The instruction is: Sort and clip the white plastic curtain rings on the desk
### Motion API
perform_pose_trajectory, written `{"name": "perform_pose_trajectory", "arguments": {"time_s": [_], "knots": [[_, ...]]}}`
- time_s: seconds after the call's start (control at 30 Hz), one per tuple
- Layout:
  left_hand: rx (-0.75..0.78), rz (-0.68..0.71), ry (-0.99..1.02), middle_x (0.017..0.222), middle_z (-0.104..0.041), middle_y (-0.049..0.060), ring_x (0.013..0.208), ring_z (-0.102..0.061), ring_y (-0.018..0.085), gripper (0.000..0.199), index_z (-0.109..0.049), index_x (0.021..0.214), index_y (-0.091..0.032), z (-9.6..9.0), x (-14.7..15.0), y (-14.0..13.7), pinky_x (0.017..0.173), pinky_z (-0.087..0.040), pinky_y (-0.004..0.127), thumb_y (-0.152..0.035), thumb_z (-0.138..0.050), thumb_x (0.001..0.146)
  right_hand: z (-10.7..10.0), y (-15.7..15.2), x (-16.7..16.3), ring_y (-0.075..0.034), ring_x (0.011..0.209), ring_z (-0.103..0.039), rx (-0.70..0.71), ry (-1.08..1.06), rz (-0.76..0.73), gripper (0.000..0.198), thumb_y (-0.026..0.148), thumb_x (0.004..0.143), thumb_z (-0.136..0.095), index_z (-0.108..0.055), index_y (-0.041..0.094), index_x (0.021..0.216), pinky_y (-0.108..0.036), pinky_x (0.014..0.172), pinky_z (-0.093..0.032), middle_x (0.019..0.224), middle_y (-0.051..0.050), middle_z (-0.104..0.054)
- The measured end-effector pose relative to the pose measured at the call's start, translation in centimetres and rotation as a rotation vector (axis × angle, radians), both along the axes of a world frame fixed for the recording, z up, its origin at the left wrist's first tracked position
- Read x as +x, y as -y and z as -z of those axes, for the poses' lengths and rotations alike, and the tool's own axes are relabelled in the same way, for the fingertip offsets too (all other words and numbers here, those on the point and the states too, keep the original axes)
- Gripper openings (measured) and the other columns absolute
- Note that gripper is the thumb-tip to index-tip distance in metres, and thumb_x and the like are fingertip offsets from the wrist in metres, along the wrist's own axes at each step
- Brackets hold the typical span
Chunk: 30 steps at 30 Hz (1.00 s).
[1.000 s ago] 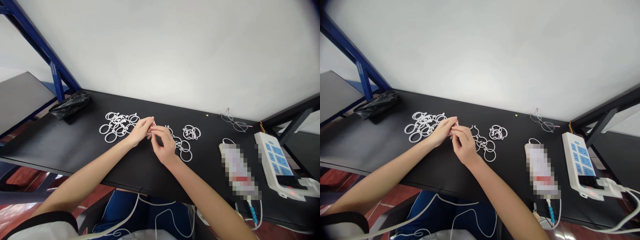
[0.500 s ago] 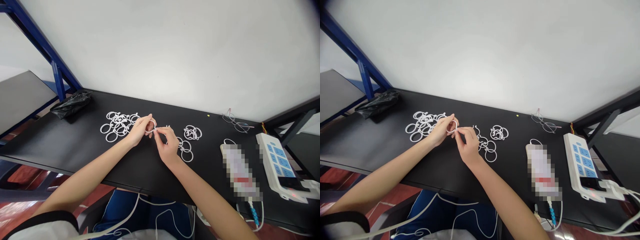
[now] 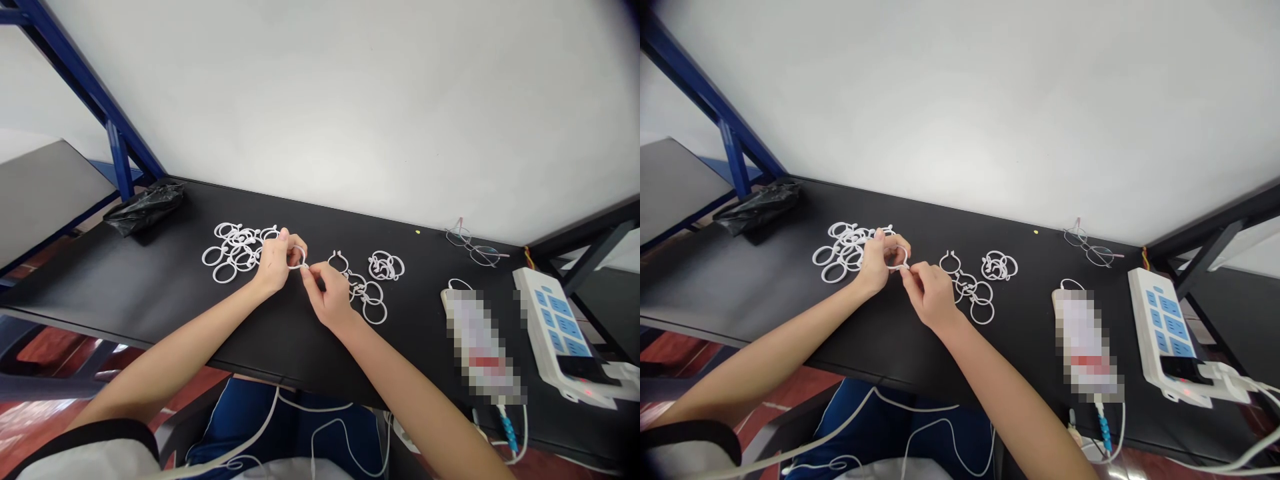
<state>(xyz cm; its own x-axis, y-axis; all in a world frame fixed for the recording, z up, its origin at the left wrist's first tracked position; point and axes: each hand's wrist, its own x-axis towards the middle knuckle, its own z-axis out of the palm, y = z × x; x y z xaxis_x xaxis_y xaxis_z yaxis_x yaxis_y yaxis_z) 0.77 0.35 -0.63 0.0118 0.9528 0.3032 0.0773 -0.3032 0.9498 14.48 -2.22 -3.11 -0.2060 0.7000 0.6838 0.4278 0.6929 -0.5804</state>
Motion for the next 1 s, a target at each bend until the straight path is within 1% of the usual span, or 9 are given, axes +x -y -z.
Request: {"name": "perform_pose_trajectory", "arguments": {"time_s": [0.07, 0.2, 0.33, 0.43, 0.57, 0.7, 0.87, 1.0], "knots": [[-0.017, 0.012, 0.001, 0.04, -0.036, -0.002, 0.039, -0.037, 0.01, 0.072, -0.057, 0.058, -0.016, 0.04, -0.05, -0.05, 0.04, -0.026, 0.024, -0.069, -0.022, 0.091, -0.06, -0.01, 0.09, -0.01, 0.051, -0.049, 0.001, 0.073, -0.019, 0.025, 0.027, 0.098, -0.045, -0.049, 0.02, 0.073, -0.023, 0.054, -0.04, 0.058, 0.002, -0.052], [-0.061, 0.069, 0.032, 0.039, -0.033, -0.003, 0.038, -0.037, 0.01, 0.072, -0.057, 0.057, -0.016, 0.19, -0.21, -0.33, 0.04, -0.027, 0.024, -0.069, -0.023, 0.09, -0.27, -0.02, 0.13, -0.01, 0.046, -0.04, 0.044, 0.196, -0.024, 0.032, 0.025, 0.1, -0.038, -0.043, 0.021, 0.069, -0.024, 0.051, -0.032, 0.053, 0.003, -0.047], [-0.102, 0.152, 0.026, 0.038, -0.032, -0.003, 0.037, -0.037, 0.009, 0.072, -0.057, 0.056, -0.015, 0.3, -0.5, -0.66, 0.04, -0.027, 0.023, -0.07, -0.024, 0.09, -0.28, 0.04, 0.05, -0.01, 0.045, -0.038, 0.098, 0.267, -0.016, 0.035, 0.025, 0.101, -0.034, -0.041, 0.021, 0.067, -0.025, 0.052, -0.031, 0.051, 0.003, -0.047], [-0.104, 0.166, 0.019, 0.038, -0.032, -0.003, 0.037, -0.035, 0.009, 0.073, -0.058, 0.056, -0.015, 0.28, -0.61, -0.74, 0.04, -0.026, 0.023, -0.07, -0.024, 0.089, -0.17, 0.05, -0.02, -0.01, 0.045, -0.039, 0.128, 0.292, -0.004, 0.037, 0.025, 0.102, -0.032, -0.041, 0.021, 0.066, -0.025, 0.052, -0.03, 0.051, 0.003, -0.047], [-0.118, 0.17, 0.01, 0.038, -0.03, -0.003, 0.037, -0.034, 0.009, 0.073, -0.058, 0.055, -0.015, 0.15, -0.57, -0.66, 0.04, -0.026, 0.024, -0.071, -0.025, 0.088, -0.01, 0.0, -0.07, -0.011, 0.045, -0.039, 0.138, 0.304, -0.002, 0.036, 0.024, 0.101, -0.032, -0.042, 0.021, 0.067, -0.025, 0.052, -0.03, 0.051, 0.003, -0.047], [-0.136, 0.174, 0.013, 0.038, -0.026, -0.004, 0.037, -0.032, 0.009, 0.073, -0.058, 0.053, -0.016, 0.08, -0.52, -0.68, 0.041, -0.026, 0.025, -0.071, -0.025, 0.089, 0.12, -0.02, -0.13, -0.011, 0.044, -0.039, 0.153, 0.263, -0.015, 0.034, 0.023, 0.101, -0.034, -0.041, 0.022, 0.068, -0.026, 0.052, -0.029, 0.051, 0.003, -0.045], [-0.131, 0.14, -0.01, 0.036, -0.025, -0.004, 0.037, -0.031, 0.009, 0.072, -0.055, 0.049, -0.017, -0.11, -0.48, -0.76, 0.042, -0.027, 0.026, -0.072, -0.029, 0.087, 0.28, 0.1, -0.28, -0.011, 0.042, -0.035, 0.124, 0.229, -0.031, 0.033, 0.021, 0.1, -0.034, -0.039, 0.022, 0.068, -0.027, 0.05, -0.028, 0.049, 0.004, -0.042], [-0.128, 0.142, -0.004, 0.037, -0.025, -0.004, 0.037, -0.029, 0.009, 0.07, -0.054, 0.049, -0.017, -0.08, -0.41, -0.63, 0.042, -0.027, 0.026, -0.07, -0.03, 0.088, 0.21, 0.06, -0.28, -0.011, 0.042, -0.034, 0.117, 0.22, -0.031, 0.033, 0.021, 0.1, -0.035, -0.038, 0.022, 0.067, -0.027, 0.05, -0.028, 0.05, 0.004, -0.043]]}}
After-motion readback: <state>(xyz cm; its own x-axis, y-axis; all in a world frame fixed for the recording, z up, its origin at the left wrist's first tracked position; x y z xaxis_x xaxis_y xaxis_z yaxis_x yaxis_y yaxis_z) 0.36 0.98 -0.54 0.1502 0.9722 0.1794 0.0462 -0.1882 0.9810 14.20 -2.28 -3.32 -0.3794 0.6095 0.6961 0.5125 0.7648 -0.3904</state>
